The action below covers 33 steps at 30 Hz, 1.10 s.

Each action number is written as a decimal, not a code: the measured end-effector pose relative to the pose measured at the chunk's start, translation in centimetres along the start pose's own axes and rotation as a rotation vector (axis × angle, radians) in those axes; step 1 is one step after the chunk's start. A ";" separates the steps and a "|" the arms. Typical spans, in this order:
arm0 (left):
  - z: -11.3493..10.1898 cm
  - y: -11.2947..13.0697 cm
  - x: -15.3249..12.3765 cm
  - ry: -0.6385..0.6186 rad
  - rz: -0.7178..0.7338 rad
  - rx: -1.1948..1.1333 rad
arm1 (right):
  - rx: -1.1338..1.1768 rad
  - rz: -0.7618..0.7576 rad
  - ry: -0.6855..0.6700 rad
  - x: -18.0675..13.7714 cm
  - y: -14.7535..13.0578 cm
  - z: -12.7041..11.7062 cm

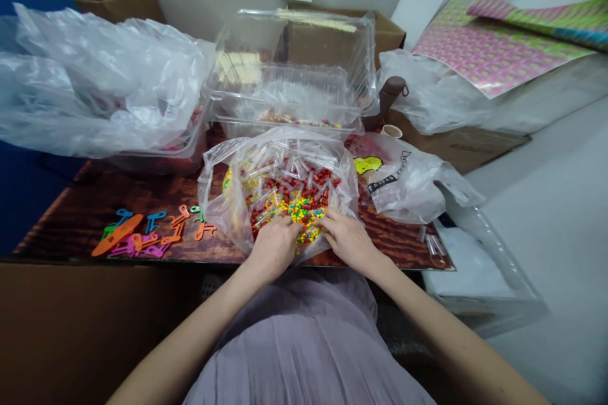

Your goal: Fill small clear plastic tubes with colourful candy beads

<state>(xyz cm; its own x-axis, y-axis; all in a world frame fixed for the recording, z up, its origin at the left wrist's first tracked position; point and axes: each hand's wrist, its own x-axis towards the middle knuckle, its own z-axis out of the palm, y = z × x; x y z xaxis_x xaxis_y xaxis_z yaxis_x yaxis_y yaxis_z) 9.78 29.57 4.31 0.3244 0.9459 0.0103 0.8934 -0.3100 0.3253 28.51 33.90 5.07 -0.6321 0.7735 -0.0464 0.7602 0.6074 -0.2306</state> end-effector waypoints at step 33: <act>2.0 2.2 3.6 -0.117 -0.053 0.028 | 0.185 0.003 0.041 -3.0 -0.2 0.1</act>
<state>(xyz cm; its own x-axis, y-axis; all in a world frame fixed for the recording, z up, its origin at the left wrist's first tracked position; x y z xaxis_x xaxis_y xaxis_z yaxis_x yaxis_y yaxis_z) 13.57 32.07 3.19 0.3090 0.9439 -0.1168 0.9181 -0.2640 0.2956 30.25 31.39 5.16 -0.6207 0.7840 -0.0084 0.7189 0.5648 -0.4053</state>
